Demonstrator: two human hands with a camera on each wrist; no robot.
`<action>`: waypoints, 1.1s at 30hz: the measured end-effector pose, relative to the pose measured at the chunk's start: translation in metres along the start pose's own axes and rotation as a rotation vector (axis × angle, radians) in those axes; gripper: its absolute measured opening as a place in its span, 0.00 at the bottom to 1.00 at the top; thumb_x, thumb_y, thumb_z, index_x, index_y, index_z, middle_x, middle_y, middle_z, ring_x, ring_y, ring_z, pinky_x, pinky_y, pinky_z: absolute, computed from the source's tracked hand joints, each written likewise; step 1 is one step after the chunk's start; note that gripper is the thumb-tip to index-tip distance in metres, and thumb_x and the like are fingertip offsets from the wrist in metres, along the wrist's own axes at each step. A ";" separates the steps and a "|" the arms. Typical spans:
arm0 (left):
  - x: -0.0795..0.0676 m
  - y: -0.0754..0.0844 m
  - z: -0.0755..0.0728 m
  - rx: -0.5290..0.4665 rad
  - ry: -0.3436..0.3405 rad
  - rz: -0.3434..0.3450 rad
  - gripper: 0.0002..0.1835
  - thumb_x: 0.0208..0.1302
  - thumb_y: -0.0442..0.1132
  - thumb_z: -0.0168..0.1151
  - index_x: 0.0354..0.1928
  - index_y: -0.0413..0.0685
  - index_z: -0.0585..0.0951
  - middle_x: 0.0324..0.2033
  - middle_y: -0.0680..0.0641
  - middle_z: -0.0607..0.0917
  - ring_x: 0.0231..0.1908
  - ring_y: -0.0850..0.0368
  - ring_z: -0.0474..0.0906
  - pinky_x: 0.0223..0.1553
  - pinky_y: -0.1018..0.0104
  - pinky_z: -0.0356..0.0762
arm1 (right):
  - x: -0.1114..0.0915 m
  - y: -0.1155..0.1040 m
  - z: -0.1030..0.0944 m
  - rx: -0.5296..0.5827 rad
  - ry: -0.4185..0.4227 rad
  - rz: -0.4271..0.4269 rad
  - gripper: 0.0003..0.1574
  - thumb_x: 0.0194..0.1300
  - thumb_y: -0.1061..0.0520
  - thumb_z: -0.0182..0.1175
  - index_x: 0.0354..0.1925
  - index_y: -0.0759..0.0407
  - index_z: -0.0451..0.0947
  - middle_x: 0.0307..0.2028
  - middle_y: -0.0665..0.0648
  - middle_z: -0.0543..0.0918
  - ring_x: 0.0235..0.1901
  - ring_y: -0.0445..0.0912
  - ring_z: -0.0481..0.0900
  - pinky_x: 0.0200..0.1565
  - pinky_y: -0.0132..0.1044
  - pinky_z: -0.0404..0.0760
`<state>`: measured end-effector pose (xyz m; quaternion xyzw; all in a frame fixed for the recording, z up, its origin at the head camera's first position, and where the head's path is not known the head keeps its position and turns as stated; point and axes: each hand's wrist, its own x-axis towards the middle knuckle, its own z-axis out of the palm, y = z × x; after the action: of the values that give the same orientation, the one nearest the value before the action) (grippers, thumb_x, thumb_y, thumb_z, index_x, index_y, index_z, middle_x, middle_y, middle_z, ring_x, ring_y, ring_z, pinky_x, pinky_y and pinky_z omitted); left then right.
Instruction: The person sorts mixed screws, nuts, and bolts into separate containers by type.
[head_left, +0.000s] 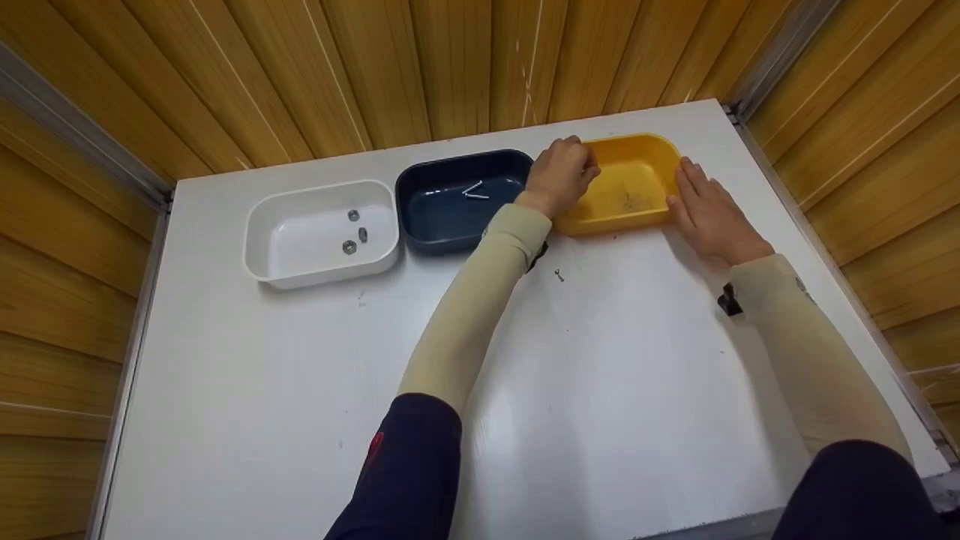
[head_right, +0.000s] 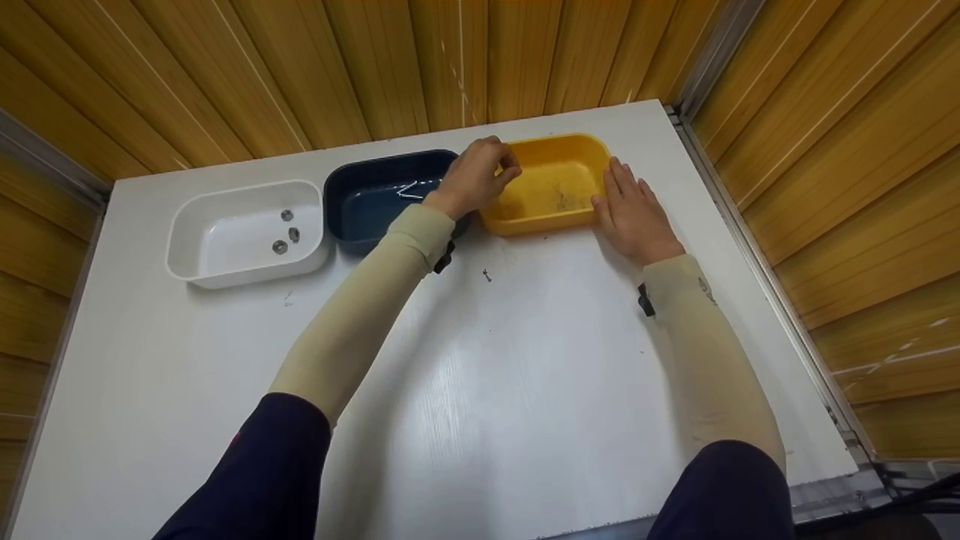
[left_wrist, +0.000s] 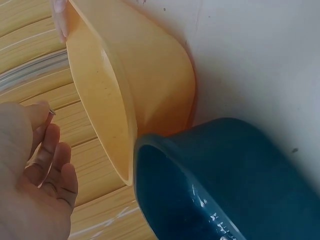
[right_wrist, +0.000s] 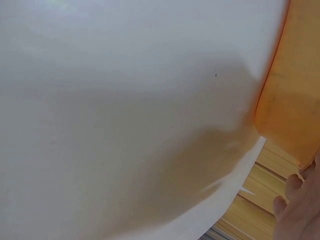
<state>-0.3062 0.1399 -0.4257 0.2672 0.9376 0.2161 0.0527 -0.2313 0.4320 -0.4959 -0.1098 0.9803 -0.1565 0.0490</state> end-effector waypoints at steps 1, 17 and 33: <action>0.000 0.000 0.000 0.009 0.000 0.003 0.16 0.82 0.49 0.58 0.60 0.51 0.87 0.53 0.51 0.84 0.53 0.59 0.78 0.60 0.73 0.77 | 0.001 0.000 0.000 -0.001 0.001 -0.002 0.49 0.87 0.34 0.26 0.86 0.64 0.30 0.87 0.62 0.30 0.86 0.63 0.31 0.84 0.63 0.35; -0.007 -0.002 -0.004 0.026 -0.004 0.021 0.17 0.83 0.50 0.57 0.60 0.51 0.86 0.55 0.51 0.83 0.55 0.57 0.76 0.62 0.72 0.76 | 0.007 0.000 -0.003 -0.008 -0.041 0.023 0.50 0.86 0.32 0.24 0.86 0.59 0.25 0.86 0.57 0.25 0.86 0.60 0.28 0.84 0.60 0.31; -0.026 -0.007 0.008 0.003 0.011 0.091 0.18 0.81 0.50 0.60 0.62 0.48 0.83 0.57 0.49 0.84 0.55 0.58 0.81 0.60 0.72 0.80 | 0.006 -0.001 -0.002 -0.016 -0.044 0.038 0.51 0.85 0.30 0.23 0.86 0.58 0.25 0.87 0.56 0.25 0.86 0.59 0.28 0.84 0.61 0.32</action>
<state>-0.2856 0.1239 -0.4366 0.3087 0.9250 0.2184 0.0372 -0.2378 0.4306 -0.4941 -0.0949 0.9821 -0.1455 0.0729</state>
